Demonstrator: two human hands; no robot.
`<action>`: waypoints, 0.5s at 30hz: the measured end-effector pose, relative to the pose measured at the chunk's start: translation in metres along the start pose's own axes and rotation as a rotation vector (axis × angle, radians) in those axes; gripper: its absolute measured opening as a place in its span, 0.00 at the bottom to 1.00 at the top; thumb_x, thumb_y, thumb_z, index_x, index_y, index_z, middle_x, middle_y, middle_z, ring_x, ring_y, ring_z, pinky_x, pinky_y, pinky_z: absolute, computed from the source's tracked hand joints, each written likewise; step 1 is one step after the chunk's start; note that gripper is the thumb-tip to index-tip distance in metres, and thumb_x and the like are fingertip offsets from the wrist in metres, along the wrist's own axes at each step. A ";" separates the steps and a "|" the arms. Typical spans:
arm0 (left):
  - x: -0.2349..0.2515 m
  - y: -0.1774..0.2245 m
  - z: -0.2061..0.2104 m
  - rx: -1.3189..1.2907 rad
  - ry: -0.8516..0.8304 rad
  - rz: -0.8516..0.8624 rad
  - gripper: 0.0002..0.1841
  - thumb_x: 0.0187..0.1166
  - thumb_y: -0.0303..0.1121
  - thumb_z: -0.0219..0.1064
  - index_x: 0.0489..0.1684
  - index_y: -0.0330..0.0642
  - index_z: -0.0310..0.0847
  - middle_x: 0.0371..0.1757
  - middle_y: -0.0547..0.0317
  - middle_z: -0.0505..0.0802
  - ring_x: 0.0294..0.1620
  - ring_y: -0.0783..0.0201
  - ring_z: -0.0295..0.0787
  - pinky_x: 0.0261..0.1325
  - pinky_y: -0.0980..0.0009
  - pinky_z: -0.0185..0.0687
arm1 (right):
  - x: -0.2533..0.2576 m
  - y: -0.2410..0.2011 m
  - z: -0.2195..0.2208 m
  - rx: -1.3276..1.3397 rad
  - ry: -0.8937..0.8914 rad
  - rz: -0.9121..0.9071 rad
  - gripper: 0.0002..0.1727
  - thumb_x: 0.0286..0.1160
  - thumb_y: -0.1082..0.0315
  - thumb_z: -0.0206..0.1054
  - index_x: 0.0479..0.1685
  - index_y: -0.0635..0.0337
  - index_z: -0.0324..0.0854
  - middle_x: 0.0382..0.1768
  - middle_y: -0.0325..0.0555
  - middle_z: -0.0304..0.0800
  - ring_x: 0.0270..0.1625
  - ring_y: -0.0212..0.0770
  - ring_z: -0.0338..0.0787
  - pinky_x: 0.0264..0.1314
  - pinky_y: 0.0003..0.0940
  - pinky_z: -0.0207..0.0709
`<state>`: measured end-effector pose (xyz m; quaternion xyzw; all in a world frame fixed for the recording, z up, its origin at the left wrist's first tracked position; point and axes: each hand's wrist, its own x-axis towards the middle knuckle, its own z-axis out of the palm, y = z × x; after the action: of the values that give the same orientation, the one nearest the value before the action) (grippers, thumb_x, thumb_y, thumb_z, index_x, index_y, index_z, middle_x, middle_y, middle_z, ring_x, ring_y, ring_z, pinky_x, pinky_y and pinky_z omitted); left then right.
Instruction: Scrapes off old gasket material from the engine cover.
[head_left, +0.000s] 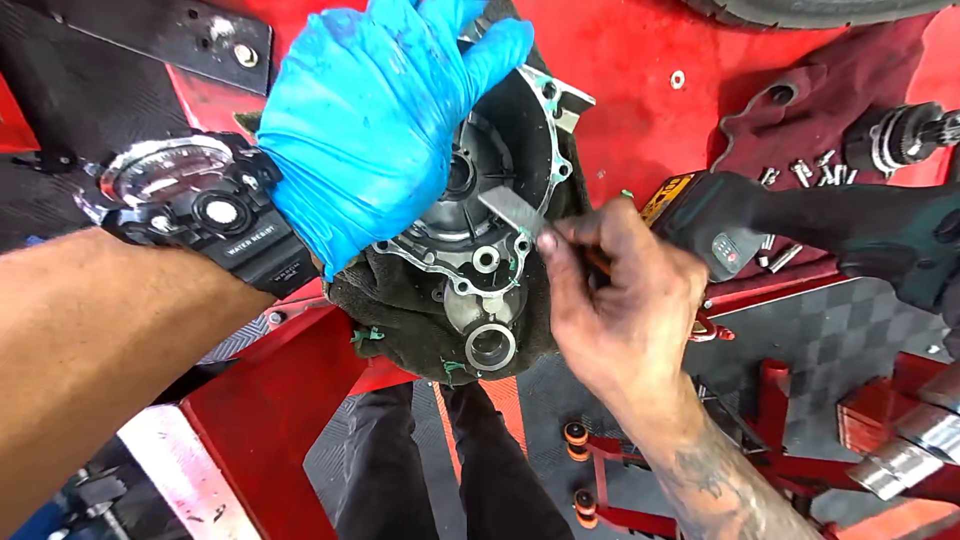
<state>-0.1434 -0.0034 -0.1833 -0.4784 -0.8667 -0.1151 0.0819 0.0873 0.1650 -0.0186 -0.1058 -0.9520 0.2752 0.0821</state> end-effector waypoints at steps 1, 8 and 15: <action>0.001 0.001 -0.001 0.006 -0.001 -0.006 0.37 0.75 0.52 0.45 0.92 0.85 0.47 0.91 0.64 0.65 0.79 0.42 0.69 0.56 0.40 0.70 | -0.005 -0.001 -0.001 0.010 -0.004 -0.003 0.06 0.80 0.63 0.70 0.38 0.53 0.86 0.27 0.33 0.87 0.28 0.31 0.85 0.27 0.34 0.77; 0.002 0.000 -0.006 0.007 -0.011 0.021 0.36 0.78 0.48 0.44 0.92 0.82 0.47 0.91 0.63 0.64 0.78 0.43 0.69 0.56 0.43 0.69 | -0.006 -0.001 -0.001 0.023 -0.027 -0.026 0.06 0.79 0.63 0.70 0.38 0.54 0.87 0.26 0.34 0.86 0.27 0.31 0.84 0.28 0.34 0.76; -0.007 -0.001 0.001 0.012 0.038 -0.033 0.36 0.76 0.52 0.44 0.92 0.85 0.47 0.91 0.63 0.65 0.80 0.46 0.69 0.57 0.42 0.70 | -0.012 -0.005 -0.007 0.042 -0.098 -0.012 0.07 0.80 0.62 0.68 0.38 0.53 0.87 0.24 0.32 0.83 0.25 0.30 0.82 0.25 0.33 0.75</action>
<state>-0.1405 -0.0090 -0.1863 -0.4610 -0.8736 -0.1202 0.0995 0.0995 0.1614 -0.0106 -0.0847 -0.9496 0.2992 0.0391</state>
